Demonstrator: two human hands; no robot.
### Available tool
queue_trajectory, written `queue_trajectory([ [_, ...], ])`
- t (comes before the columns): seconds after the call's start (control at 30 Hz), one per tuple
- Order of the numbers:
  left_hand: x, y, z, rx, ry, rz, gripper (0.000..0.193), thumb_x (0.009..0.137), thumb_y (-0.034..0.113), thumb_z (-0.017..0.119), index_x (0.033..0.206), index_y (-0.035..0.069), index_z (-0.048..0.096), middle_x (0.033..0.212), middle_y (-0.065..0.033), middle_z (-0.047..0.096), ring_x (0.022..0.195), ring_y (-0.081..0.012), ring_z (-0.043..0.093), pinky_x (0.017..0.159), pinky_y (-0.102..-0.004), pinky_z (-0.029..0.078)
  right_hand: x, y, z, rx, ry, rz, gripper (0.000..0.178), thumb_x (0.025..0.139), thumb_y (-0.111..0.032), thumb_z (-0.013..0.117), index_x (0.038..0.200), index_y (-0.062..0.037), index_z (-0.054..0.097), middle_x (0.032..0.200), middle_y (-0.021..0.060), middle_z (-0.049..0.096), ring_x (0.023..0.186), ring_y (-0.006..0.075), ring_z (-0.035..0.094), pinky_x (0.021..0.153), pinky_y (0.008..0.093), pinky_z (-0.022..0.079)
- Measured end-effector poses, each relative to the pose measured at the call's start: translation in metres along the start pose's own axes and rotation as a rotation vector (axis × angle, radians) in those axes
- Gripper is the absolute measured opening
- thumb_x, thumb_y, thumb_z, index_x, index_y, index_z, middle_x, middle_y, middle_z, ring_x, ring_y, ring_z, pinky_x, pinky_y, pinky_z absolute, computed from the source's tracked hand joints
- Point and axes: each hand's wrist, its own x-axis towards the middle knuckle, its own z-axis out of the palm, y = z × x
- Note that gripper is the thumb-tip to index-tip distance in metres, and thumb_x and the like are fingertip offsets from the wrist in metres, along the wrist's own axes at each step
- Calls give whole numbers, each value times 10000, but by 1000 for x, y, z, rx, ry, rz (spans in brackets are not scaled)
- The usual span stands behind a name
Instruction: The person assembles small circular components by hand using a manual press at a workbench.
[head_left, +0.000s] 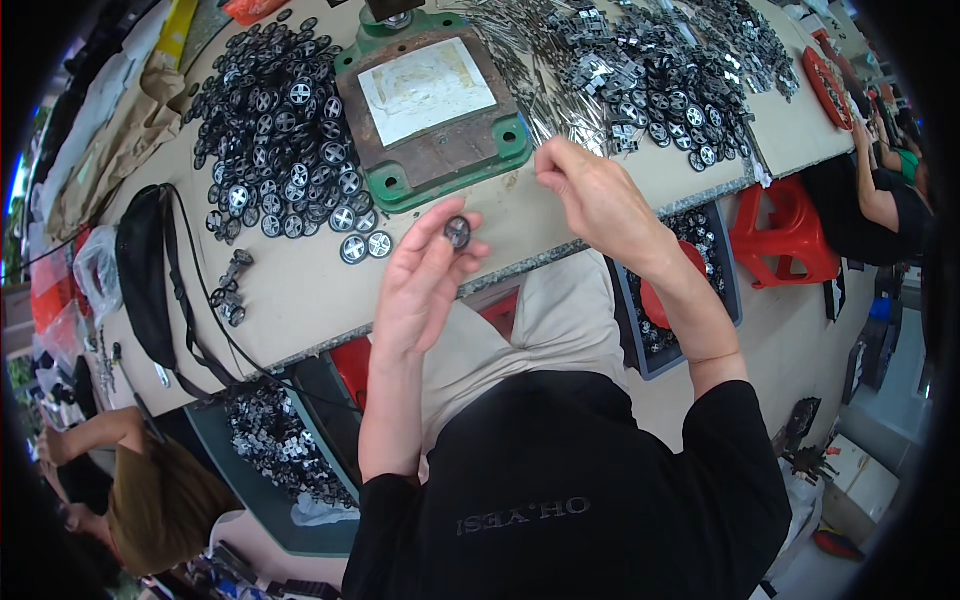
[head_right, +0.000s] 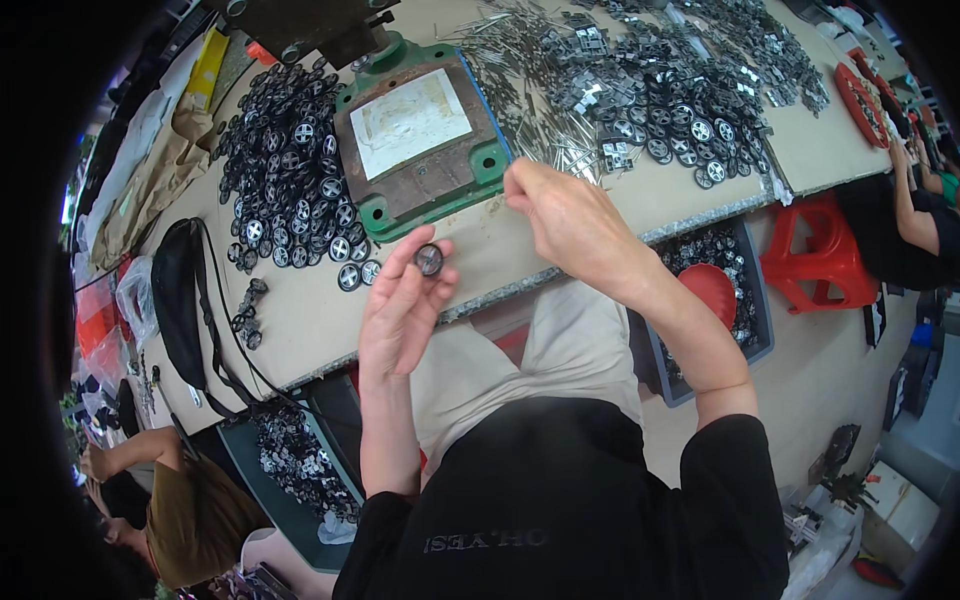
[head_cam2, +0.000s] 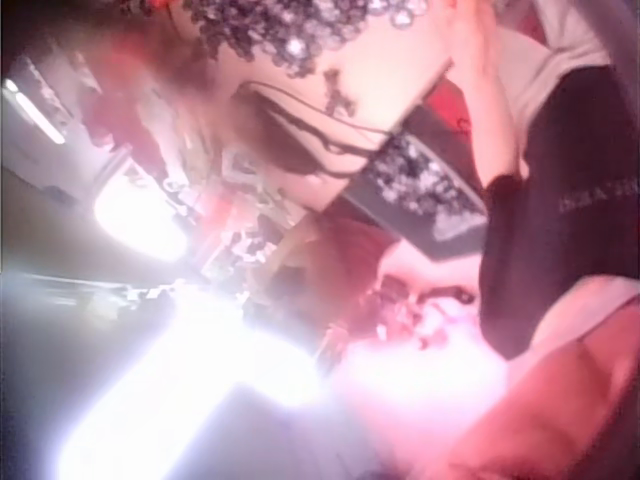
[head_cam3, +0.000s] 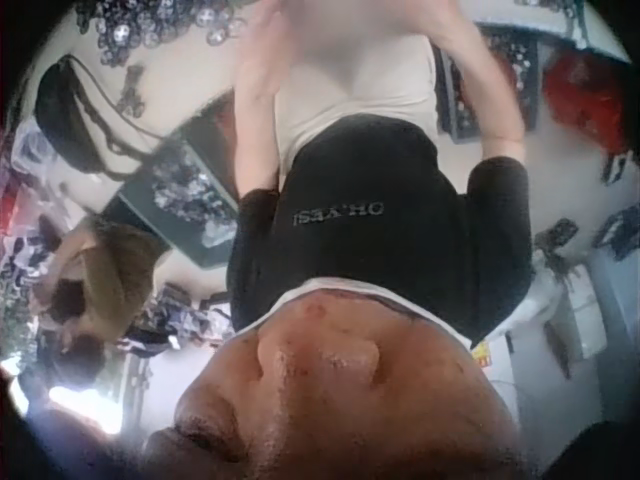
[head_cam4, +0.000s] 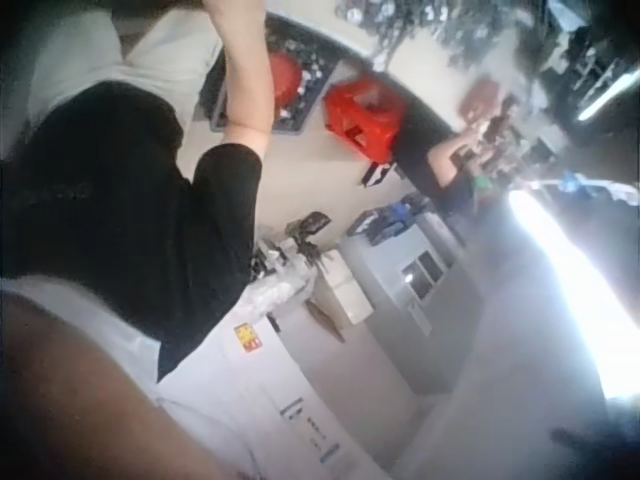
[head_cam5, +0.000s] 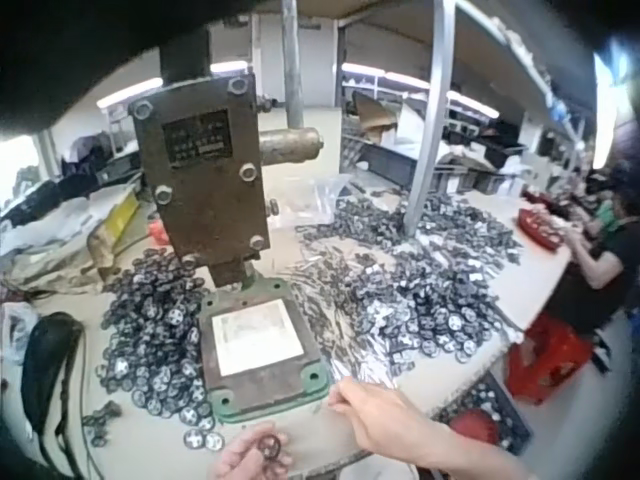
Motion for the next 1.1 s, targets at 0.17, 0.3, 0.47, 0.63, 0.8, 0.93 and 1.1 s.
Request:
queue_trajectory([
  [0.17, 8, -16, 0, -189, -13, -54, 401, 919, 169, 505, 1271, -2, 419, 1166, -133, 535, 972, -179, 557, 839, -273, 448, -7, -14, 12, 684, -23, 192, 161, 851, -70, 568, 980, 23, 591, 765, 80, 614, 656, 127, 584, 583, 245, 466],
  [0.3, 9, -15, 3, -197, -3, -48, 389, 920, 157, 499, 1264, -7, 425, 1158, -135, 539, 992, -185, 555, 862, -288, 450, -15, -12, 28, 1081, -2, 217, 159, 870, -77, 576, 988, 26, 606, 852, 60, 642, 699, 65, 581, 590, 182, 463],
  [0.47, 9, -18, 2, -168, -28, -33, 379, 916, 134, 501, 1255, -21, 433, 1152, -129, 542, 972, -194, 568, 874, -308, 460, -14, -18, 39, 1128, 51, 269, 135, 861, -51, 580, 952, 40, 616, 841, 73, 648, 697, 75, 588, 591, 198, 480],
  [0.63, 9, -21, 2, -159, -10, -1, 349, 917, 103, 491, 1238, -27, 451, 1102, -118, 571, 965, -186, 576, 865, -305, 467, -18, -28, 36, 738, 157, 147, 103, 819, -37, 620, 887, 39, 629, 792, 73, 657, 667, 95, 603, 583, 232, 491],
  [0.8, 13, -22, 8, -121, -62, 14, 319, 914, 82, 489, 1214, -25, 477, 1071, -110, 588, 982, -181, 573, 870, -303, 471, -27, -18, 47, 564, 266, -33, 124, 769, 19, 629, 892, 21, 643, 771, 106, 657, 668, 135, 629, 584, 239, 491],
  [0.93, 10, -19, 9, -183, 6, -50, 363, 905, 95, 508, 1241, -26, 445, 1099, -120, 577, 981, -182, 573, 888, -307, 469, -22, -19, 34, 720, 196, 41, 173, 763, 14, 640, 935, 18, 652, 844, 101, 669, 682, 113, 627, 595, 208, 489],
  [1.1, 12, -18, 6, -219, 46, -96, 351, 898, 75, 512, 1230, -28, 459, 1179, -184, 530, 1011, -237, 569, 898, -313, 467, 8, 28, -17, 394, 289, 149, 297, 779, -128, 657, 1040, 9, 626, 848, 77, 678, 673, 148, 631, 619, 258, 495],
])
